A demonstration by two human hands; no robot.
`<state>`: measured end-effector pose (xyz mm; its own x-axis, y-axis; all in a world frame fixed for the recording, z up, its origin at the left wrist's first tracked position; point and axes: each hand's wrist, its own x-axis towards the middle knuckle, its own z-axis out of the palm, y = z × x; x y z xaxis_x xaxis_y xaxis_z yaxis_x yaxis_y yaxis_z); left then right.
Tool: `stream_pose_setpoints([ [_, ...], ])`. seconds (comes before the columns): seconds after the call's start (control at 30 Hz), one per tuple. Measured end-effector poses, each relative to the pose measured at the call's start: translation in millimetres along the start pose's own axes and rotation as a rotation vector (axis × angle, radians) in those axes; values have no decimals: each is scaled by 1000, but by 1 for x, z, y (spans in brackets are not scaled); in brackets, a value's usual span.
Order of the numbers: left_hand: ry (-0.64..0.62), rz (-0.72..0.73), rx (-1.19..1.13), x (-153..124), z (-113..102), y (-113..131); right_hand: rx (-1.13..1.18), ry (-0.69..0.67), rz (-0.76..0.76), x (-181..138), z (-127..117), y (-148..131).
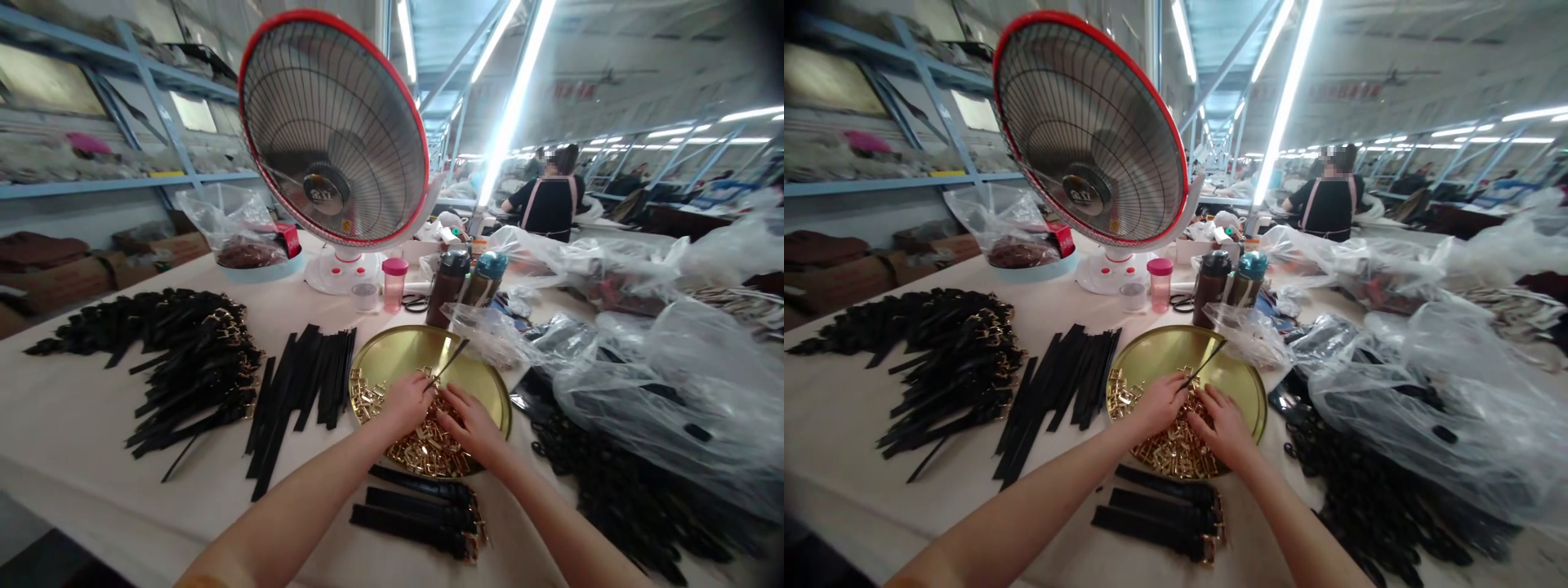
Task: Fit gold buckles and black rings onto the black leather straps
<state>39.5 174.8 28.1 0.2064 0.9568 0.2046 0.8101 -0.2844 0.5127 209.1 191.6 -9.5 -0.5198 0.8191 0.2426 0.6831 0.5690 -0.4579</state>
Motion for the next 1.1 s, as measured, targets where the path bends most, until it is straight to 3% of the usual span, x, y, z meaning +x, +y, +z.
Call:
stream_pose_setpoints([
  [0.13,-10,105,-10,-14,-2,19,-31,14,-32,-19,-6,-17],
  [0.23,-1,133,-4,-24,-11,14,-46,-30,-87,-28,-16,-26],
  [0.37,79,8,75,-29,-30,-24,-47,-32,-118,-19,-26,-23],
  [0.47,133,-125,170,-27,-41,-57,-44,-6,-39,6,-26,-15],
  [0.57,132,-189,235,-26,-41,-72,-62,-51,13,40,-19,-10],
  [0.7,120,-236,257,-29,-25,-61,-73,-117,19,75,-2,-11],
  [0.8,102,-254,212,-31,-12,-44,-47,-153,-27,80,8,-16],
  [0.93,97,-262,95,-28,-4,-24,-27,-183,-107,62,6,-28],
  [1.1,76,-194,-97,-29,-4,-1,-16,-168,-165,29,-15,-45],
])
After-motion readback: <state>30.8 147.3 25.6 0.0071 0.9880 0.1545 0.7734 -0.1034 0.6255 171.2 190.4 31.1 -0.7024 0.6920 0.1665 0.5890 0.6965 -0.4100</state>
